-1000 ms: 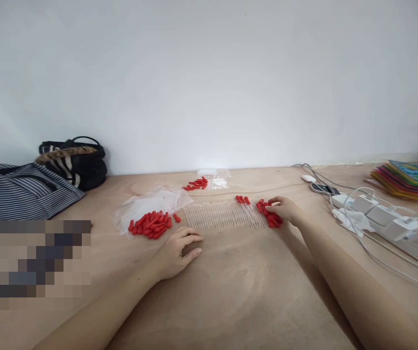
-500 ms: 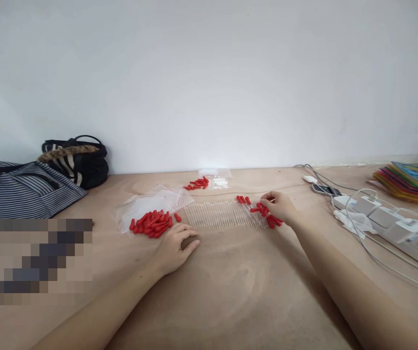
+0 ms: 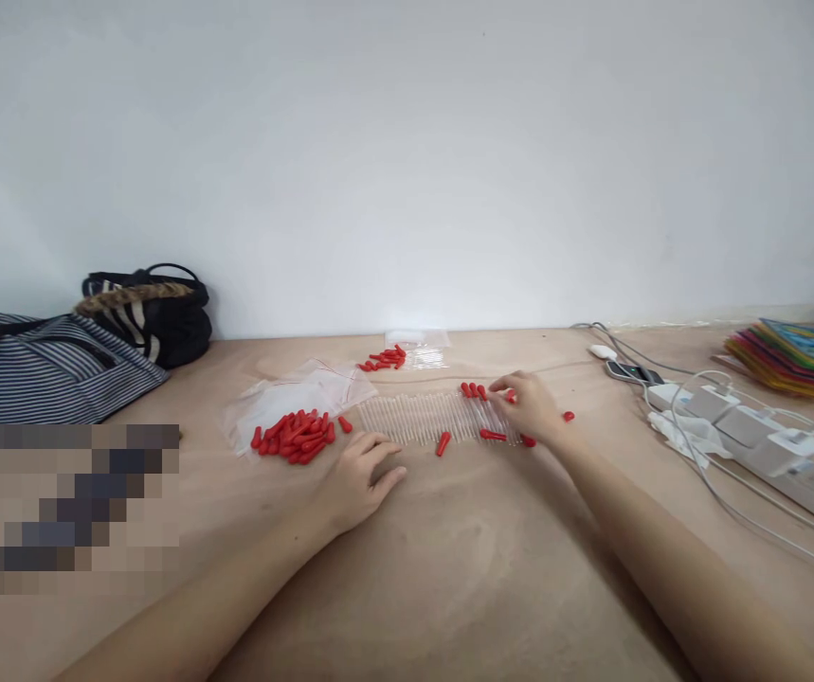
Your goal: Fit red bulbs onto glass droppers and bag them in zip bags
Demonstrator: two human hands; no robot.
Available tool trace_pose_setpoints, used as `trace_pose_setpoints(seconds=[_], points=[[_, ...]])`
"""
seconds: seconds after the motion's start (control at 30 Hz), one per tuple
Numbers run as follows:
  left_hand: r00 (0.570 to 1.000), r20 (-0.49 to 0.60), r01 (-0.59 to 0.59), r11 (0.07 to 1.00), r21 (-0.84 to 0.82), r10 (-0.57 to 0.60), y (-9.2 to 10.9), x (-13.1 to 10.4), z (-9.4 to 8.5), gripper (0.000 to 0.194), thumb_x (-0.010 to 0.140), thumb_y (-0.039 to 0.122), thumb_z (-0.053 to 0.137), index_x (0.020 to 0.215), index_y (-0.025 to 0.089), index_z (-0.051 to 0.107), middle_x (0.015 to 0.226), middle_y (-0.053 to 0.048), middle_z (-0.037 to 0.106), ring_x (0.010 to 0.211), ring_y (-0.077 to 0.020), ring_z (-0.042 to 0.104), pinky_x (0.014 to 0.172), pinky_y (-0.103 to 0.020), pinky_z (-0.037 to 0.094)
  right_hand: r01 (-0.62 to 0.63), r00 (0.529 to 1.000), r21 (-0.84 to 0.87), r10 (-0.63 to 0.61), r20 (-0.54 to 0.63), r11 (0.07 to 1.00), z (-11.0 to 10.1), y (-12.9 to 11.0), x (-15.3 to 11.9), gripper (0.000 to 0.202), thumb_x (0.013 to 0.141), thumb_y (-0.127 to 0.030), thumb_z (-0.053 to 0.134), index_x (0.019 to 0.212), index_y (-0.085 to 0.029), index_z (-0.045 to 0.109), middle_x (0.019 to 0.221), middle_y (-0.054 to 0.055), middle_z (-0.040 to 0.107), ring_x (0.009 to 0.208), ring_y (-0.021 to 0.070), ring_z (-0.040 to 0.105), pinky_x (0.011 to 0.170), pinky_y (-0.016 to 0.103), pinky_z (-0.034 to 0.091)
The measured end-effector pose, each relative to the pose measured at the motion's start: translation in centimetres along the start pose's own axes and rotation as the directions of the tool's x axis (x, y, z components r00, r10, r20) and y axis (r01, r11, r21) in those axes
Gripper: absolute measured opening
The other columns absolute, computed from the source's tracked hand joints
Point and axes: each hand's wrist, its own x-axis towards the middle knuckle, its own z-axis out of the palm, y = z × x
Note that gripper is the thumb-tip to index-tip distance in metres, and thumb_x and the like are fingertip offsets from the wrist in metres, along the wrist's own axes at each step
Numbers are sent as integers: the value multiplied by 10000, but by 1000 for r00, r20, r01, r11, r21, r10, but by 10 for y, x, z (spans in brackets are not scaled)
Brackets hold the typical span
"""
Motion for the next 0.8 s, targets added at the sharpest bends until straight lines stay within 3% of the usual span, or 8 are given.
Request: trace_pose_setpoints(seconds=[0.1,0.23,0.33,0.43,0.53,0.67,0.8], points=[[998,40,-44,999,-27,45,16,15,14,229,793,240,535,1010,177,575,963,-73,582,891,-200,551,801,-345,464,-162,985,-215,144,-99,963,-15,43,6,284,713,-439,565,886,-233,658,1000,94,594,974,285,521,828,449,399],[994,100,-41,999,10,40,33,34,36,228,789,218,540,1008,164,574,1024,-93,543,935,-215,532,818,-353,460,-50,999,-157,52,7,986,-10,75,0,377,812,-469,423,1067,-258,602,1178,77,537,1085,249,486,887,407,384],[991,126,27,998,63,-35,38,41,45,163,802,142,487,920,166,596,952,-78,549,888,-204,536,796,-344,465,22,996,-126,-11,90,992,-2,80,-3,340,820,-461,419,1006,-266,626,1138,50,575,1057,223,516,892,376,389],[984,160,64,993,103,-80,42,43,46,285,773,16,403,943,163,578,878,-59,567,845,-195,528,763,-328,468,19,995,-118,-7,97,993,2,80,-4,292,819,-427,431,944,-258,633,1026,34,631,937,194,576,825,339,431],[984,176,20,993,120,-41,52,42,47,400,714,-47,379,1032,134,539,882,-68,576,854,-205,505,769,-330,459,-14,998,-129,22,62,992,3,80,-4,294,829,-405,413,967,-240,613,993,44,643,884,199,590,790,351,439],[979,175,-123,988,88,107,72,42,55,331,732,7,419,997,139,566,900,-79,559,865,-209,482,779,-336,445,-21,999,-138,27,42,990,5,78,-4,323,864,-410,344,994,-270,605,1046,33,628,978,217,553,831,377,404],[968,133,-222,974,43,215,89,46,68,180,795,224,503,926,160,607,1001,-94,536,932,-230,474,816,-387,413,-18,999,-129,22,28,992,8,76,-2,355,864,-430,336,817,-258,642,958,32,647,968,211,550,840,354,390]])
